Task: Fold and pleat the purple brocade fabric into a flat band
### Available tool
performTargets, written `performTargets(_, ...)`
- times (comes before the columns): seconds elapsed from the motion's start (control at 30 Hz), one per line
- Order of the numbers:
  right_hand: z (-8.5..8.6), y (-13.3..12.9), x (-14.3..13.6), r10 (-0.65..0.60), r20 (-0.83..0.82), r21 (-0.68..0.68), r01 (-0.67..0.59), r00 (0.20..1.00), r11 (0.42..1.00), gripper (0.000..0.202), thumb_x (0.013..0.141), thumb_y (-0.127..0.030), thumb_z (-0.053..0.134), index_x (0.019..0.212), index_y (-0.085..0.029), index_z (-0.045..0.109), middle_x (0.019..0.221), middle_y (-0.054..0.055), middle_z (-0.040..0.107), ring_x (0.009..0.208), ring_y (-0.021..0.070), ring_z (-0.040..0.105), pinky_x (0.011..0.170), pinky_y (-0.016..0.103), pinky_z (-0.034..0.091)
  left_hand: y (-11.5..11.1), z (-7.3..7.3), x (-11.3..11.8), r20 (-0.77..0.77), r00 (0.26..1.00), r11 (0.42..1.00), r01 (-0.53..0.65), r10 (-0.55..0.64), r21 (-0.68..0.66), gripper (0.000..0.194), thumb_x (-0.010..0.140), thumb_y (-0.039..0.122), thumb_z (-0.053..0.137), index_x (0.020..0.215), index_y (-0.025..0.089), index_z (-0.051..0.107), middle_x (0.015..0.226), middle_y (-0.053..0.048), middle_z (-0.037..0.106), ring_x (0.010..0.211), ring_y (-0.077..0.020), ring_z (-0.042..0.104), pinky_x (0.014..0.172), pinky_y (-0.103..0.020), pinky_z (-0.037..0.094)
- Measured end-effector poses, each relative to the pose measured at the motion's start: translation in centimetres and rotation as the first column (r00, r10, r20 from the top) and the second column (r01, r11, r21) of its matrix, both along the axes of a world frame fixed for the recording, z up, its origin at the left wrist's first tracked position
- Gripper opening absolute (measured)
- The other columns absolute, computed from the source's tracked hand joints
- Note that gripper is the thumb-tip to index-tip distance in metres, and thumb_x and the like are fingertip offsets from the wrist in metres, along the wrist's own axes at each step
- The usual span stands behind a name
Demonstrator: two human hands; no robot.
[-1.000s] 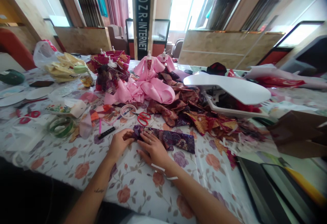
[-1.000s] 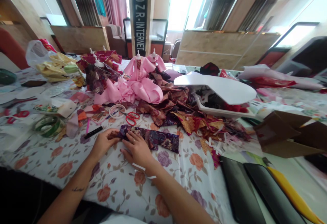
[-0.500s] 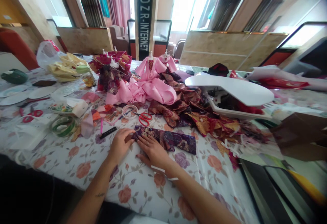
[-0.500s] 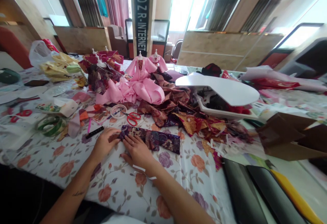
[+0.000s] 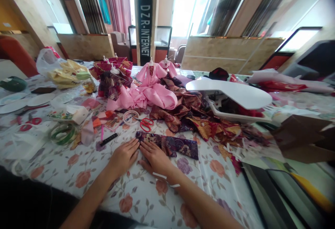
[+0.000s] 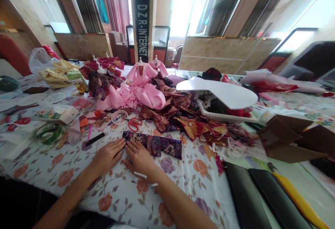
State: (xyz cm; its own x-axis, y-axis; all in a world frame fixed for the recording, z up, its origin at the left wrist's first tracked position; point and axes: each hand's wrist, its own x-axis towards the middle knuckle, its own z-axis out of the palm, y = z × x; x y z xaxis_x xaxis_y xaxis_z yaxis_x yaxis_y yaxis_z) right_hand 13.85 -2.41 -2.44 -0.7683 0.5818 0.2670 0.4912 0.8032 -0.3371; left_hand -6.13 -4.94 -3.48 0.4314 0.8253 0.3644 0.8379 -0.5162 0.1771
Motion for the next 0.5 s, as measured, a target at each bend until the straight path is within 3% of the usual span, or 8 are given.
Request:
performTargets(0.2,0.0,-0.2,-0.1,-0.017,-0.014,0.019,0.017,1.0,1.0,0.052,0.088,-0.037,0.05,0.132,-0.009,0.049,0.137,0.015,0.05,0.132,0.0259,0.04,0.11,0.043,0.032,-1.1,0.1,0.0,-0.001,1.0,0.997,0.006,-0.006,-0.071,0.048,0.092,0.031,0.045,0.136,0.014,0.045,0.139,-0.015,0.048,0.131,-0.0267,0.042,0.107,-0.047,0.037)
performTargets(0.3,0.8,-0.2,0.3,-0.043,-0.064,0.069,0.048,0.997,0.996,0.047,0.087,-0.027,0.048,0.13,-0.007,0.051,0.137,0.016,0.05,0.132,0.0255,0.039,0.11,0.044,0.033,-1.4,0.6,-0.2,0.02,1.0,0.998,-0.005,0.006,-0.058,0.051,0.092,0.031,0.044,0.139,0.012,0.039,0.143,-0.016,0.043,0.134,-0.0266,0.038,0.108,-0.049,0.035)
performTargets(0.4,1.6,0.1,1.9,-0.133,-0.155,0.08,0.146,0.979,0.986,0.043,0.086,-0.016,0.043,0.126,-0.01,0.056,0.129,0.014,0.058,0.125,0.0233,0.049,0.107,0.043,0.039,-1.3,1.1,-0.5,0.076,0.997,1.0,-0.017,0.015,0.024,0.044,0.092,0.023,0.042,0.135,0.015,0.046,0.138,-0.013,0.05,0.131,-0.0256,0.043,0.107,-0.048,0.037)
performTargets(0.5,1.8,0.6,4.5,-0.224,-0.209,0.044,0.238,0.952,0.97,0.038,0.088,-0.021,0.043,0.119,-0.014,0.063,0.119,0.014,0.065,0.118,0.0247,0.055,0.1,0.044,0.046,-0.5,1.2,-0.7,0.078,0.997,0.995,-0.004,-0.004,0.098,0.034,0.091,0.018,0.044,0.122,0.018,0.059,0.128,-0.012,0.059,0.122,-0.0255,0.052,0.102,-0.047,0.044)
